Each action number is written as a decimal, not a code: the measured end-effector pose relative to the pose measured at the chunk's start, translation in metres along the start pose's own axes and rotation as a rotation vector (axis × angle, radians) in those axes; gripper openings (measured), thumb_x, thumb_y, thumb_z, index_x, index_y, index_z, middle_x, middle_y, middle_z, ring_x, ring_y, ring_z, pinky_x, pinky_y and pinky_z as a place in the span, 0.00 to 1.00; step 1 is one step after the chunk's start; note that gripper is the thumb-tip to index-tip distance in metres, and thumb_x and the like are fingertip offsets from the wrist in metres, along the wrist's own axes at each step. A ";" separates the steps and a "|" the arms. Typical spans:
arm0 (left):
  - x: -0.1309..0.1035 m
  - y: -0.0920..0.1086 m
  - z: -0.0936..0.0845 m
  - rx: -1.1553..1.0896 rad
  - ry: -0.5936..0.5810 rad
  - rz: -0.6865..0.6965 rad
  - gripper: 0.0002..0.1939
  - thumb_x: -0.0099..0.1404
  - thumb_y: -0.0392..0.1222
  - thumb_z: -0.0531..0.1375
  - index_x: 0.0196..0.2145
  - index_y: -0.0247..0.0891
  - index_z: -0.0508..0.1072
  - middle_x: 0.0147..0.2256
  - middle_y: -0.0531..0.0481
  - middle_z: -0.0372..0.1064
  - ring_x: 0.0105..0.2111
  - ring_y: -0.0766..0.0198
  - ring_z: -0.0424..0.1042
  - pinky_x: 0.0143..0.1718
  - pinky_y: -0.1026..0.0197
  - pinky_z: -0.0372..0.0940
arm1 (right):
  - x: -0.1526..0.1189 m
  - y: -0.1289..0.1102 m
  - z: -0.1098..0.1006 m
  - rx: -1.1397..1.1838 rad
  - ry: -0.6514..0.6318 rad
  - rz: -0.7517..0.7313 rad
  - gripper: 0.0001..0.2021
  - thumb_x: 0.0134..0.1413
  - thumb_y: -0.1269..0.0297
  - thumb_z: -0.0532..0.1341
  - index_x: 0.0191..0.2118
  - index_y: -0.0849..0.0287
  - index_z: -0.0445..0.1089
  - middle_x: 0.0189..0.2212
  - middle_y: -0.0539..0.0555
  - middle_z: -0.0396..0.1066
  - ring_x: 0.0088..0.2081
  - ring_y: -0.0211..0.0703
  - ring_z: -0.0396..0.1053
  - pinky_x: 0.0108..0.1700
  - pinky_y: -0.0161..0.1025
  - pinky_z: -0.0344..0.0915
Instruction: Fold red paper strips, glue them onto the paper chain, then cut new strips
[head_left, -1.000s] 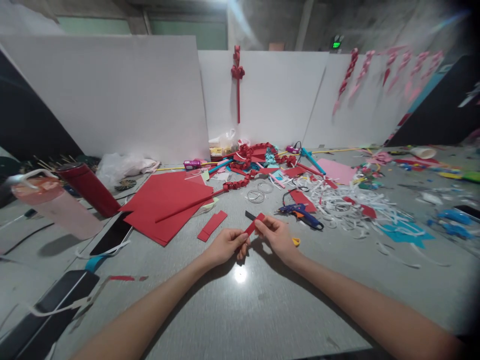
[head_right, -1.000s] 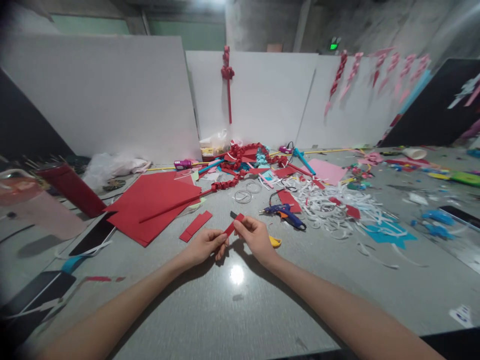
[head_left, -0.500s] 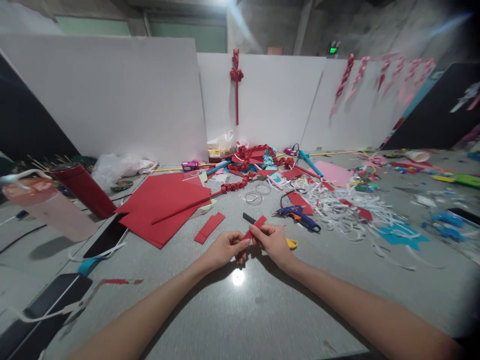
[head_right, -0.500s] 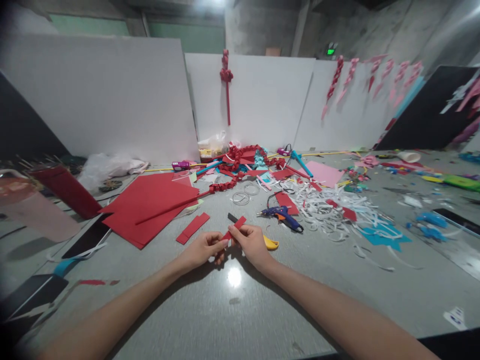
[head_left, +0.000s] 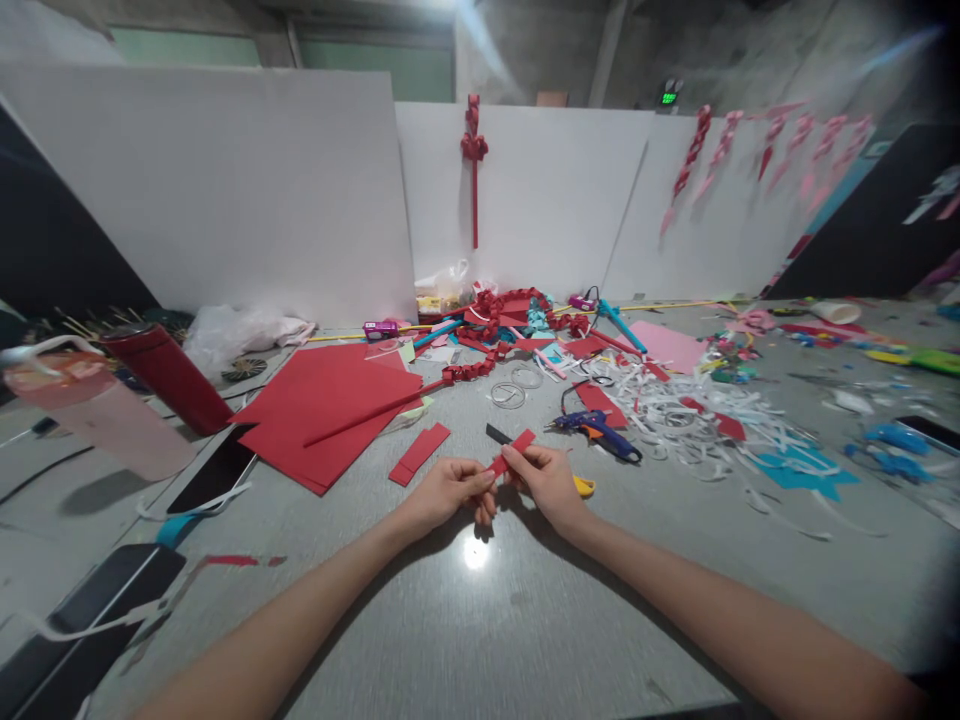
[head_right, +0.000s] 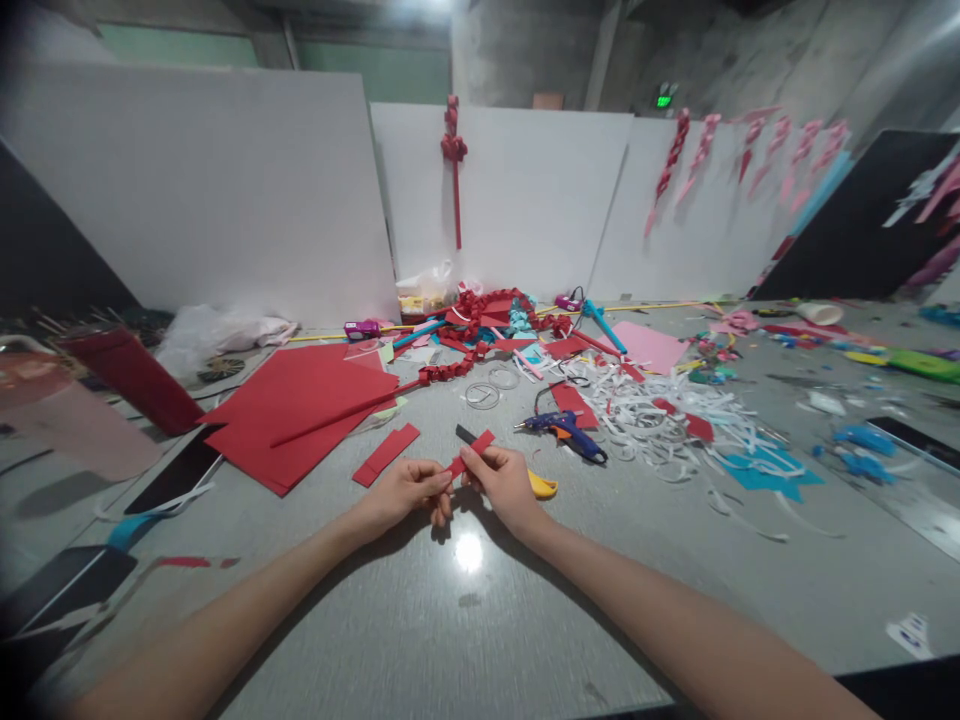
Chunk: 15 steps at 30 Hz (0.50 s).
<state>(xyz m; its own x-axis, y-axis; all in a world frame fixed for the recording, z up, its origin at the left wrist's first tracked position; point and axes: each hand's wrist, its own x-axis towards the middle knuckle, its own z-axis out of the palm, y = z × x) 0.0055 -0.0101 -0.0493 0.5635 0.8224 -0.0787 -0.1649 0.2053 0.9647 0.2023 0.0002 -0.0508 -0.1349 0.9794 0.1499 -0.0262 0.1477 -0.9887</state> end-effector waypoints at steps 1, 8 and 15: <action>-0.001 0.001 -0.002 -0.026 -0.020 -0.018 0.24 0.64 0.59 0.69 0.33 0.31 0.74 0.26 0.42 0.77 0.22 0.63 0.76 0.27 0.63 0.70 | 0.000 0.000 0.000 0.076 -0.035 0.009 0.21 0.57 0.45 0.70 0.34 0.62 0.80 0.20 0.50 0.70 0.22 0.35 0.61 0.25 0.35 0.55; -0.003 0.009 -0.013 -0.136 -0.135 -0.130 0.20 0.68 0.54 0.66 0.31 0.33 0.73 0.22 0.47 0.72 0.18 0.67 0.69 0.23 0.66 0.65 | 0.000 0.001 0.001 0.320 -0.173 0.031 0.15 0.53 0.52 0.74 0.38 0.58 0.78 0.24 0.50 0.74 0.24 0.35 0.67 0.29 0.33 0.62; -0.006 0.008 0.017 0.140 0.124 0.138 0.23 0.66 0.59 0.67 0.47 0.38 0.71 0.33 0.49 0.75 0.25 0.65 0.74 0.29 0.62 0.68 | -0.001 -0.004 0.000 0.115 -0.026 0.063 0.22 0.50 0.45 0.74 0.25 0.61 0.73 0.18 0.52 0.72 0.17 0.34 0.63 0.20 0.33 0.57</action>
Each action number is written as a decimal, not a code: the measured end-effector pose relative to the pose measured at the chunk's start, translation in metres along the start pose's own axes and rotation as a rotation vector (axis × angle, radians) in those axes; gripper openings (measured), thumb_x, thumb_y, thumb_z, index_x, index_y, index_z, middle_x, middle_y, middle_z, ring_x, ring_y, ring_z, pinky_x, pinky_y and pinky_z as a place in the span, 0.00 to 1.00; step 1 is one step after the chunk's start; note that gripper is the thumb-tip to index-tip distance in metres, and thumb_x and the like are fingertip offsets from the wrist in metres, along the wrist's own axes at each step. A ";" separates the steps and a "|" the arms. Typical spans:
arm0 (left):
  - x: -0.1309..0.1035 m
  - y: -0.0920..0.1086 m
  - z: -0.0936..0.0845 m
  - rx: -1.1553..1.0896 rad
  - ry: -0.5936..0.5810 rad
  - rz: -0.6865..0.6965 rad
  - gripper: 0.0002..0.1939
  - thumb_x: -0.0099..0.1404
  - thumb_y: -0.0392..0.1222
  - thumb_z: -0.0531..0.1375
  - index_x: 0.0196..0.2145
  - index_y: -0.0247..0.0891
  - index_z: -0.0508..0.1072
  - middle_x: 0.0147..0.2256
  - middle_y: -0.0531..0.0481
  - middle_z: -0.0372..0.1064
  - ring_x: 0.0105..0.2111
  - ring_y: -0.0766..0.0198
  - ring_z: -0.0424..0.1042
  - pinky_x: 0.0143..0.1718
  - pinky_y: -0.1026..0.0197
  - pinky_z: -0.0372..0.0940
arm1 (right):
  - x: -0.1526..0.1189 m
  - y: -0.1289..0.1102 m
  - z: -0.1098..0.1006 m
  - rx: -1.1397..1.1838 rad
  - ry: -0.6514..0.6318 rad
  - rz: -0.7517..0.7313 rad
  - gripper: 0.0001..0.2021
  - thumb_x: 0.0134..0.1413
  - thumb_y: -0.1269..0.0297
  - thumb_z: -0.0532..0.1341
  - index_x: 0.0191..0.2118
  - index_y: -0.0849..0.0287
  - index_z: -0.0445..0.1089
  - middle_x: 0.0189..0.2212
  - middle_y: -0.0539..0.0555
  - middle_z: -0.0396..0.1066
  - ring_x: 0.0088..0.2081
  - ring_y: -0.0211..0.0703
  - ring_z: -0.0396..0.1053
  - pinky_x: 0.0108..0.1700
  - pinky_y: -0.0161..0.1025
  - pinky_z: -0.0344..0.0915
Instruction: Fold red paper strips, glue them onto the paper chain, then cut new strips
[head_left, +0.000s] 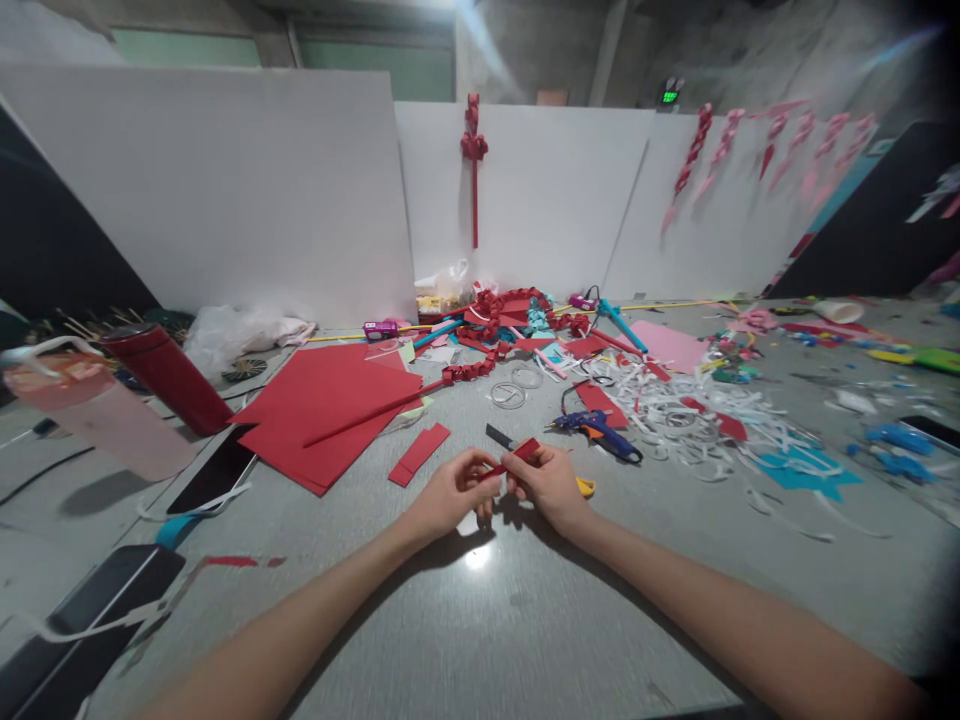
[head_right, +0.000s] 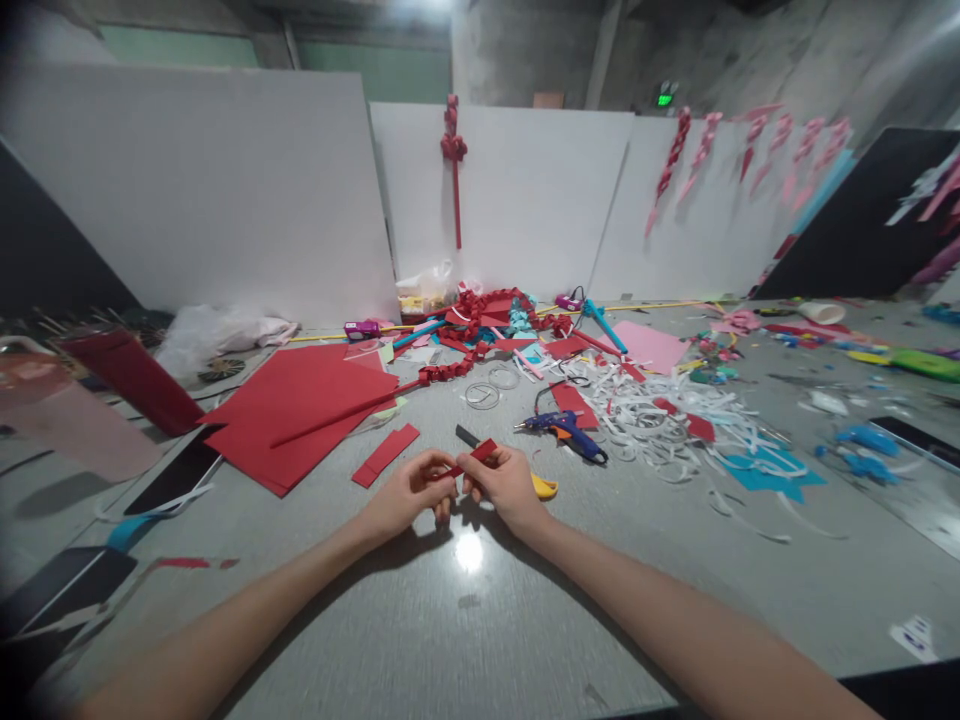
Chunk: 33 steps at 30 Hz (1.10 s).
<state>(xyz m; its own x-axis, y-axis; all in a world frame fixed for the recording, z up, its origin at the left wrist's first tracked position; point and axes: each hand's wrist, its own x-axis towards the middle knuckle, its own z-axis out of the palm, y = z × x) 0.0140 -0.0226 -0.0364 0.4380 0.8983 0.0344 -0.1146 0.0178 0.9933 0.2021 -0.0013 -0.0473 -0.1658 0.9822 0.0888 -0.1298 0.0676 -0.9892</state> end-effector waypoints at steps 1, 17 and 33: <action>-0.002 0.000 0.004 0.085 0.024 0.039 0.22 0.65 0.57 0.68 0.46 0.37 0.72 0.34 0.49 0.76 0.25 0.66 0.73 0.29 0.63 0.68 | 0.000 -0.002 0.001 -0.020 0.008 -0.001 0.23 0.49 0.45 0.74 0.24 0.61 0.72 0.17 0.52 0.72 0.16 0.34 0.63 0.20 0.33 0.57; 0.002 -0.010 -0.001 0.047 -0.010 -0.054 0.24 0.68 0.62 0.62 0.36 0.34 0.72 0.24 0.48 0.74 0.17 0.65 0.71 0.19 0.64 0.66 | 0.000 -0.003 0.001 -0.133 0.048 -0.031 0.28 0.56 0.38 0.67 0.21 0.60 0.72 0.16 0.51 0.68 0.17 0.33 0.56 0.21 0.35 0.53; -0.001 -0.007 0.002 0.243 0.021 -0.063 0.21 0.68 0.58 0.63 0.33 0.35 0.74 0.22 0.51 0.71 0.19 0.67 0.69 0.21 0.65 0.60 | -0.004 0.000 0.004 -0.267 0.012 -0.091 0.28 0.58 0.40 0.67 0.19 0.59 0.68 0.14 0.49 0.65 0.17 0.34 0.56 0.22 0.35 0.52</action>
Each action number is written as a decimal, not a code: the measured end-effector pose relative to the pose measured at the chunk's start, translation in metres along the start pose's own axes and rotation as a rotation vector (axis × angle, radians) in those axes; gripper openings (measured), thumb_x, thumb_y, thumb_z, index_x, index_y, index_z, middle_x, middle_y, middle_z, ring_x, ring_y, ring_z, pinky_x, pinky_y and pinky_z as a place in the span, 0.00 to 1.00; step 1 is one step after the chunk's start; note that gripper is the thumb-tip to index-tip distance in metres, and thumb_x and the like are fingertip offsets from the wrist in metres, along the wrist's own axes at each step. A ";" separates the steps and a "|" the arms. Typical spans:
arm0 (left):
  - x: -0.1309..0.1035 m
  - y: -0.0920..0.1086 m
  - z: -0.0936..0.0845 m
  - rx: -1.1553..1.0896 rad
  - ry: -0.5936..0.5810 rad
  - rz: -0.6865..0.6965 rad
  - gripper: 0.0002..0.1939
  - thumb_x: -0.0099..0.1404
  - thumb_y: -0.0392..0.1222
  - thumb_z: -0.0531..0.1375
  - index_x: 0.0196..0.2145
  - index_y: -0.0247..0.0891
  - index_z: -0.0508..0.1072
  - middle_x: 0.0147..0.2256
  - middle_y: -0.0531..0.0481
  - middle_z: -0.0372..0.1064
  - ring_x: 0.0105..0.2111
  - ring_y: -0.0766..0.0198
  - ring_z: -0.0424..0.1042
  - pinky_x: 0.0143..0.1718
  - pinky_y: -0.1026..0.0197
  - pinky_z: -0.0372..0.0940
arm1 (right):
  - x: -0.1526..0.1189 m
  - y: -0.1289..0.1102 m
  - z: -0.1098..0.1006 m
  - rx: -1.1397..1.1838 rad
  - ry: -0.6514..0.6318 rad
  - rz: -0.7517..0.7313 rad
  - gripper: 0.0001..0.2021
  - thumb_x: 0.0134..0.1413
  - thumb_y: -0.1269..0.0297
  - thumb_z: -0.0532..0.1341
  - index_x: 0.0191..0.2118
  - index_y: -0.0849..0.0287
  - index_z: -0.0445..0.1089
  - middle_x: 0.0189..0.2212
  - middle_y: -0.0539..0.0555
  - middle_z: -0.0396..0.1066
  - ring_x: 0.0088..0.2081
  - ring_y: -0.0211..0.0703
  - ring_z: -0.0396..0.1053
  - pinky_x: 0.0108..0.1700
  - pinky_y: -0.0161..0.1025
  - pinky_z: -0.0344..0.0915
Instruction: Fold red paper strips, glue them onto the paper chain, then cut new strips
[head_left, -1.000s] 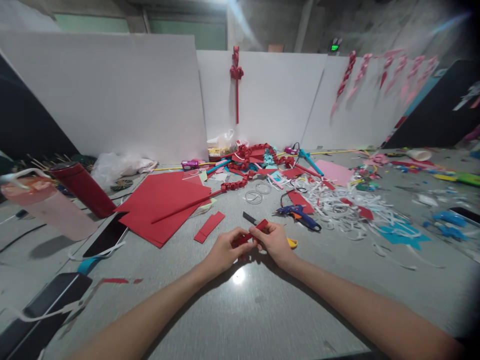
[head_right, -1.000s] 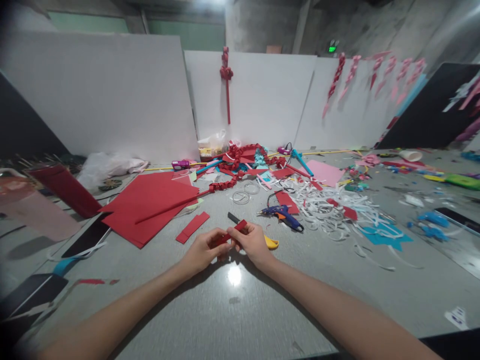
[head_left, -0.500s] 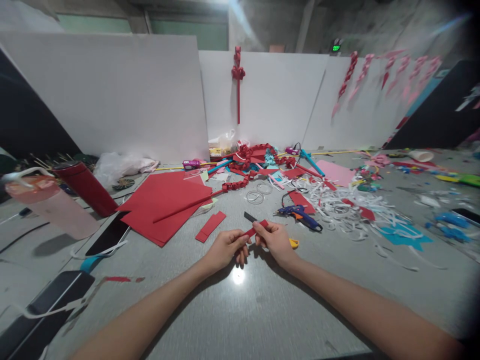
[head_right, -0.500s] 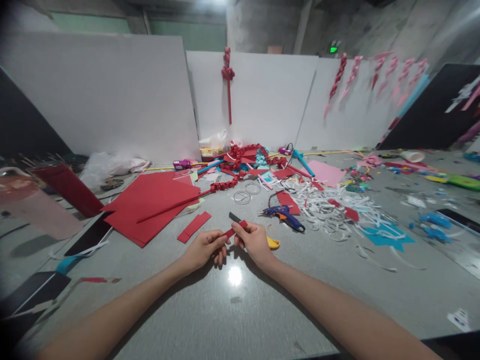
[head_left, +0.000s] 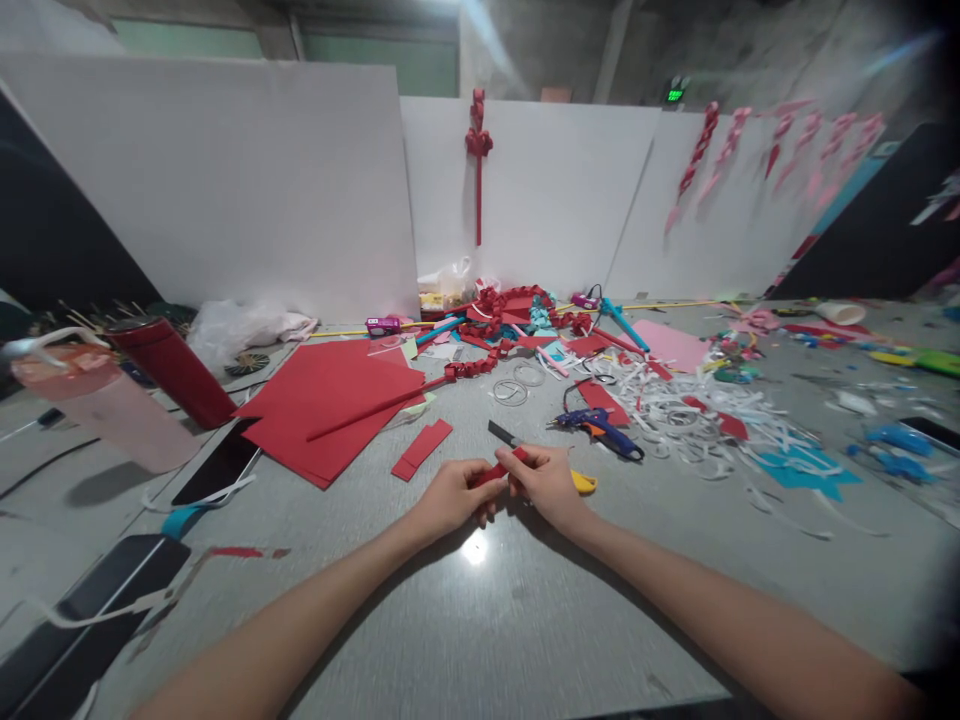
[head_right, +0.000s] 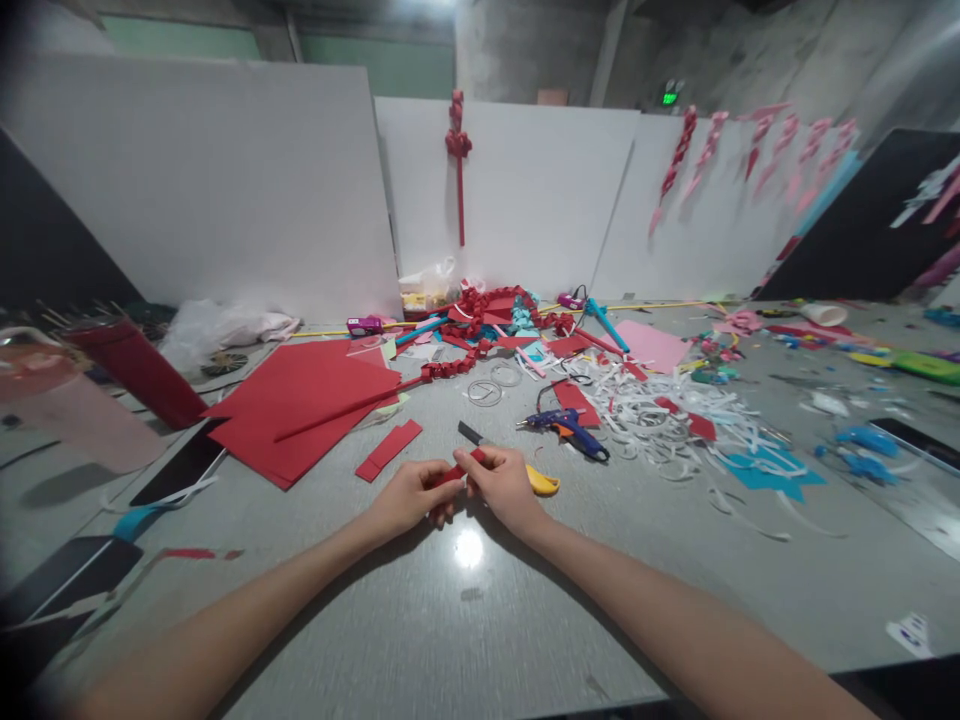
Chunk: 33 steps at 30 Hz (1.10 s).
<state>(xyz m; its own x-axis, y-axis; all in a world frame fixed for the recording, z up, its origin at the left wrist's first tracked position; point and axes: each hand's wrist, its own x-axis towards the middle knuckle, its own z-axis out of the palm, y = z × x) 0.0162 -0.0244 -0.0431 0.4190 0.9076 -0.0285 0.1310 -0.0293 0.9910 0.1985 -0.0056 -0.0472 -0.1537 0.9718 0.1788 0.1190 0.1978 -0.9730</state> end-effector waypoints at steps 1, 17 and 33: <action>0.001 -0.002 0.000 -0.010 -0.008 -0.004 0.21 0.69 0.58 0.62 0.32 0.35 0.73 0.21 0.51 0.71 0.18 0.68 0.68 0.21 0.65 0.59 | 0.000 0.000 0.001 0.004 -0.006 -0.005 0.28 0.59 0.40 0.66 0.20 0.59 0.68 0.15 0.49 0.65 0.17 0.34 0.56 0.22 0.35 0.53; 0.005 -0.006 -0.009 -0.053 -0.075 0.007 0.24 0.72 0.61 0.57 0.36 0.35 0.74 0.20 0.52 0.70 0.16 0.69 0.67 0.19 0.67 0.56 | 0.003 0.000 -0.001 0.057 -0.065 -0.041 0.27 0.62 0.39 0.63 0.25 0.59 0.72 0.18 0.50 0.69 0.19 0.35 0.58 0.23 0.35 0.54; 0.008 -0.010 -0.012 -0.147 -0.160 0.023 0.24 0.73 0.61 0.57 0.37 0.34 0.73 0.21 0.49 0.73 0.16 0.68 0.69 0.20 0.67 0.57 | 0.004 -0.003 -0.004 0.005 0.054 -0.049 0.28 0.60 0.40 0.64 0.21 0.59 0.71 0.15 0.49 0.63 0.19 0.35 0.56 0.22 0.36 0.53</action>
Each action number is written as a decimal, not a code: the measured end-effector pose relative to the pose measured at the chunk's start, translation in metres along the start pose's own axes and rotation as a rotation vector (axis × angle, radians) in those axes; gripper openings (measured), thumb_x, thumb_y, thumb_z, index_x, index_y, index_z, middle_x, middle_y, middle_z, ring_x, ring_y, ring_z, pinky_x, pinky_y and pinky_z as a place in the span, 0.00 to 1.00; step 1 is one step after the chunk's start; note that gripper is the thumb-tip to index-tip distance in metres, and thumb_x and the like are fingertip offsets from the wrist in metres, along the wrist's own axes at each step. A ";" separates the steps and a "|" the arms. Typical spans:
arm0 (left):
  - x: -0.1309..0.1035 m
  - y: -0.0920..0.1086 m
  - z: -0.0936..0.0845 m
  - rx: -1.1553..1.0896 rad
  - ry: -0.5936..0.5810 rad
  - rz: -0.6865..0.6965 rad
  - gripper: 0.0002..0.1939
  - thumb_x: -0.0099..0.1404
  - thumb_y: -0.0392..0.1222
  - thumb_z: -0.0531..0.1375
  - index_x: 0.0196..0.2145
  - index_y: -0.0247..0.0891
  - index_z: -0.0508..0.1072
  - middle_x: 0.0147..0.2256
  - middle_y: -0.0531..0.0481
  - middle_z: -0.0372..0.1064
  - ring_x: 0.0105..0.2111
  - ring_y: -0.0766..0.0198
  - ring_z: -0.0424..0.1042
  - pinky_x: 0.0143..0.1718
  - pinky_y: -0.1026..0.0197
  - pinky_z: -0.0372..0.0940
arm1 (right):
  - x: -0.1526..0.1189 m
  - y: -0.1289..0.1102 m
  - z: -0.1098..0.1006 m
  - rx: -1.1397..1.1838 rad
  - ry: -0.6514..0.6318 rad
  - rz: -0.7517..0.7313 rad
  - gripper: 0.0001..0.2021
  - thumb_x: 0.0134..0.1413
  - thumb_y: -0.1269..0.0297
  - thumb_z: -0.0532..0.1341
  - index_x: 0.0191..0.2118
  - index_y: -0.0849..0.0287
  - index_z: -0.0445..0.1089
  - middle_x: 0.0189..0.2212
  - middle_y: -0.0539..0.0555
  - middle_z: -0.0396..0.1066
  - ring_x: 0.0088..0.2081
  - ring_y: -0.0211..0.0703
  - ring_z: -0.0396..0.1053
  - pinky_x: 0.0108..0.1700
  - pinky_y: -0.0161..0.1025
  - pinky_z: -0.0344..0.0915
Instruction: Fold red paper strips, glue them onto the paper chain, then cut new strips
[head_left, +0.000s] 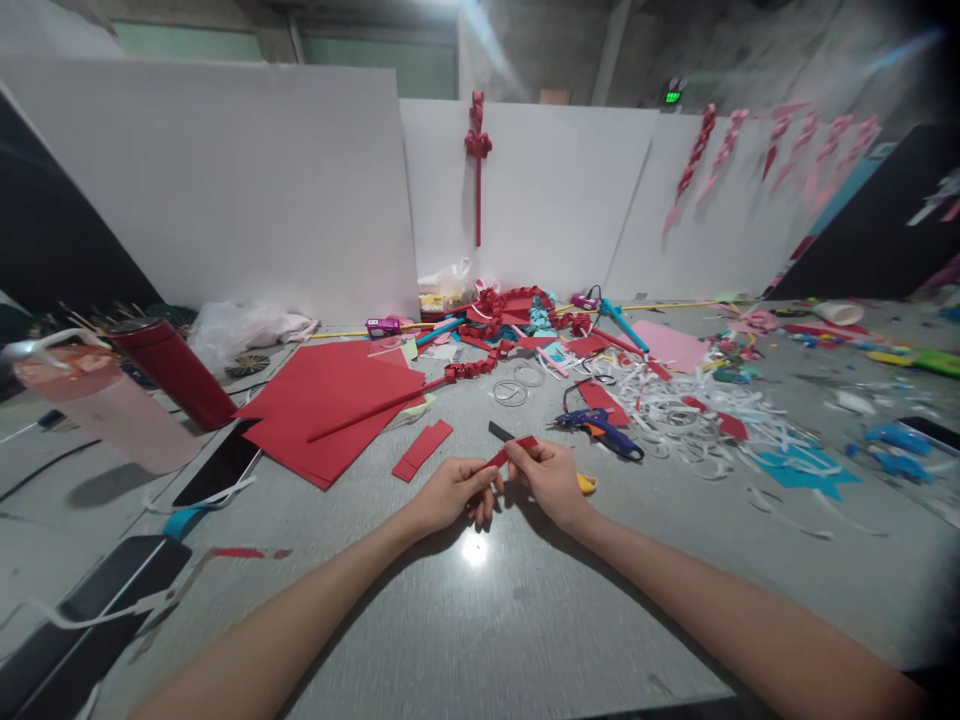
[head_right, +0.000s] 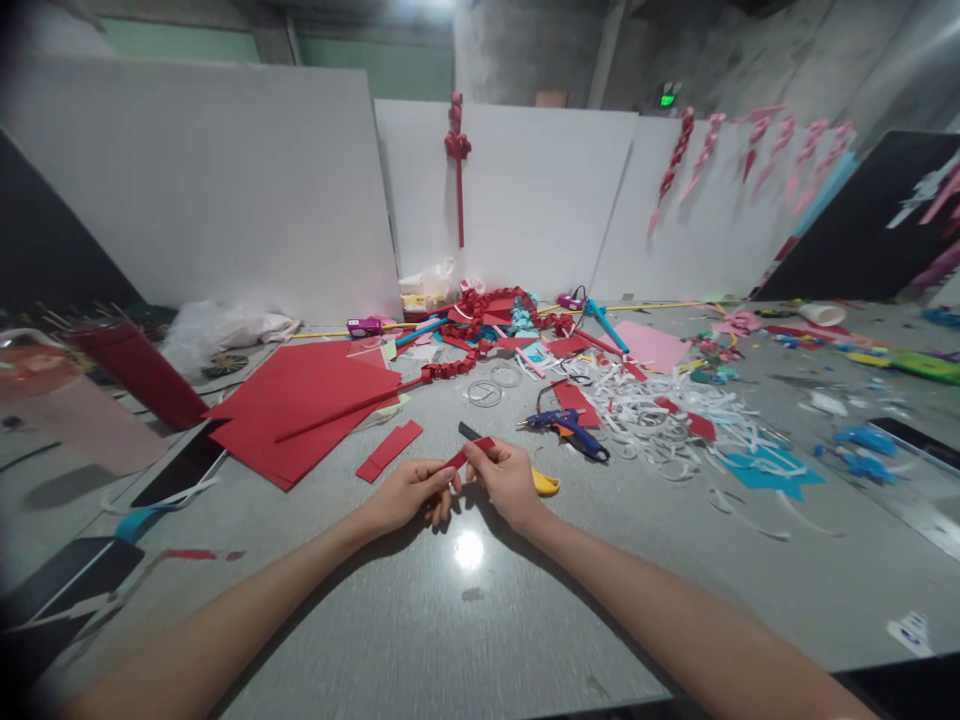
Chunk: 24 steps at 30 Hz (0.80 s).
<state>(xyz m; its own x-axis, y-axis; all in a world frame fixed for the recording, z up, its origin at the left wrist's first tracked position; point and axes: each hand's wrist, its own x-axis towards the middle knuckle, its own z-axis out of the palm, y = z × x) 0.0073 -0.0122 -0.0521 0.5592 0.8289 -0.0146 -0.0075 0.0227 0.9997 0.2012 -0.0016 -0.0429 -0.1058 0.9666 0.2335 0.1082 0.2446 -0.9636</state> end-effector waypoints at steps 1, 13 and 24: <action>0.000 0.001 0.000 -0.008 0.004 -0.004 0.24 0.72 0.61 0.57 0.36 0.34 0.73 0.21 0.49 0.73 0.16 0.68 0.69 0.20 0.67 0.57 | 0.000 -0.002 -0.001 -0.003 0.050 -0.019 0.28 0.61 0.39 0.63 0.21 0.58 0.71 0.15 0.49 0.62 0.19 0.35 0.55 0.22 0.36 0.53; 0.003 -0.002 0.000 -0.112 -0.026 -0.078 0.28 0.67 0.66 0.60 0.35 0.33 0.73 0.20 0.47 0.73 0.15 0.66 0.70 0.18 0.67 0.59 | -0.001 -0.007 -0.005 -0.012 0.129 -0.039 0.31 0.64 0.39 0.60 0.19 0.59 0.70 0.14 0.49 0.63 0.17 0.34 0.56 0.22 0.35 0.53; -0.001 0.002 -0.002 -0.164 0.012 -0.029 0.30 0.68 0.67 0.60 0.31 0.32 0.73 0.20 0.44 0.74 0.16 0.66 0.70 0.19 0.66 0.61 | -0.004 -0.008 -0.001 0.005 0.149 -0.033 0.33 0.65 0.37 0.59 0.19 0.60 0.70 0.13 0.50 0.64 0.16 0.33 0.55 0.21 0.35 0.52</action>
<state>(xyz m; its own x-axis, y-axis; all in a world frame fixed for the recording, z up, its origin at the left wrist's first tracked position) 0.0051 -0.0114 -0.0501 0.5512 0.8332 -0.0443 -0.1273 0.1364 0.9824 0.2016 -0.0075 -0.0356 0.0384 0.9587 0.2817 0.1017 0.2767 -0.9555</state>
